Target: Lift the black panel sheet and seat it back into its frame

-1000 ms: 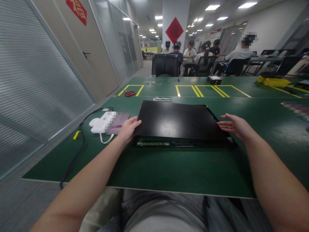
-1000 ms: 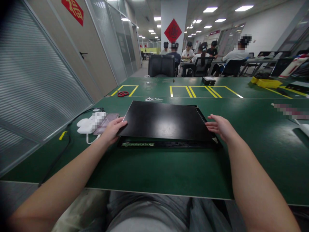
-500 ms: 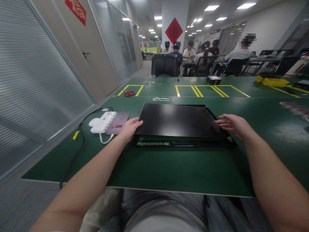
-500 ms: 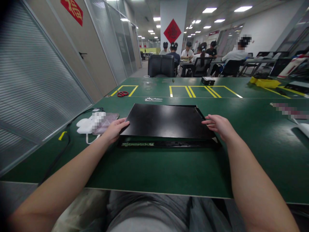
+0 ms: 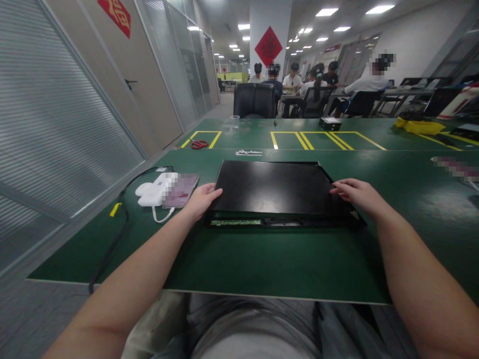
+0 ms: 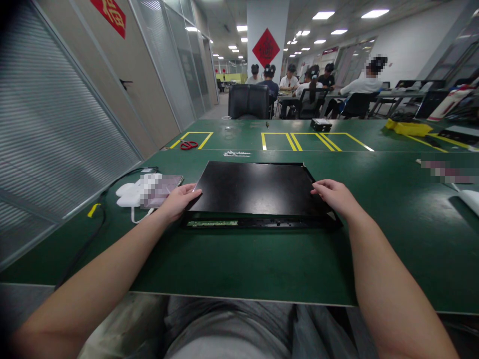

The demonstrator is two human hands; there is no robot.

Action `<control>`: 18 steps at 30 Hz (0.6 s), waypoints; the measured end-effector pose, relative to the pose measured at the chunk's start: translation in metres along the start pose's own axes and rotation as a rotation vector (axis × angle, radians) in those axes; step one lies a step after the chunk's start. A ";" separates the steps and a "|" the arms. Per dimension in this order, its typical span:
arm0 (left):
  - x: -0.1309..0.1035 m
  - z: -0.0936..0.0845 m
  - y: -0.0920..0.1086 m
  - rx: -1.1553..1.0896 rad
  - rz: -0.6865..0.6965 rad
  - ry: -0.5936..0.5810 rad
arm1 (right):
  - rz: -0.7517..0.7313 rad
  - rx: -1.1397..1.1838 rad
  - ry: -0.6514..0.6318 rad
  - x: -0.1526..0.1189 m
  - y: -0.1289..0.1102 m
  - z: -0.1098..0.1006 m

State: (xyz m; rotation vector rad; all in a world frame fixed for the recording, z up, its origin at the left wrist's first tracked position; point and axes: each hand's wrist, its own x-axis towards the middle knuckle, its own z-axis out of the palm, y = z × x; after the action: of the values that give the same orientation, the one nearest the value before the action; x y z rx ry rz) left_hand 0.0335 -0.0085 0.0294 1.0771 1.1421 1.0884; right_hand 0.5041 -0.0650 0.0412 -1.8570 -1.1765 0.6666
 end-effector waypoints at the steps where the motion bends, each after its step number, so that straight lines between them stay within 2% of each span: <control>1: 0.000 0.000 0.000 0.005 0.000 0.003 | 0.000 -0.007 -0.006 0.000 0.000 0.000; 7: -0.001 0.005 -0.002 0.013 0.026 0.029 | 0.031 -0.059 -0.047 -0.001 -0.004 -0.002; 18: -0.002 0.004 -0.004 0.029 0.030 0.006 | 0.011 -0.228 -0.062 -0.004 -0.009 -0.003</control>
State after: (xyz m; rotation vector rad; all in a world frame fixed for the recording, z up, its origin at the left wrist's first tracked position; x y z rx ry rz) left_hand 0.0375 -0.0111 0.0261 1.1172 1.1533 1.1021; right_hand 0.5004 -0.0678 0.0503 -2.0449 -1.3295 0.6208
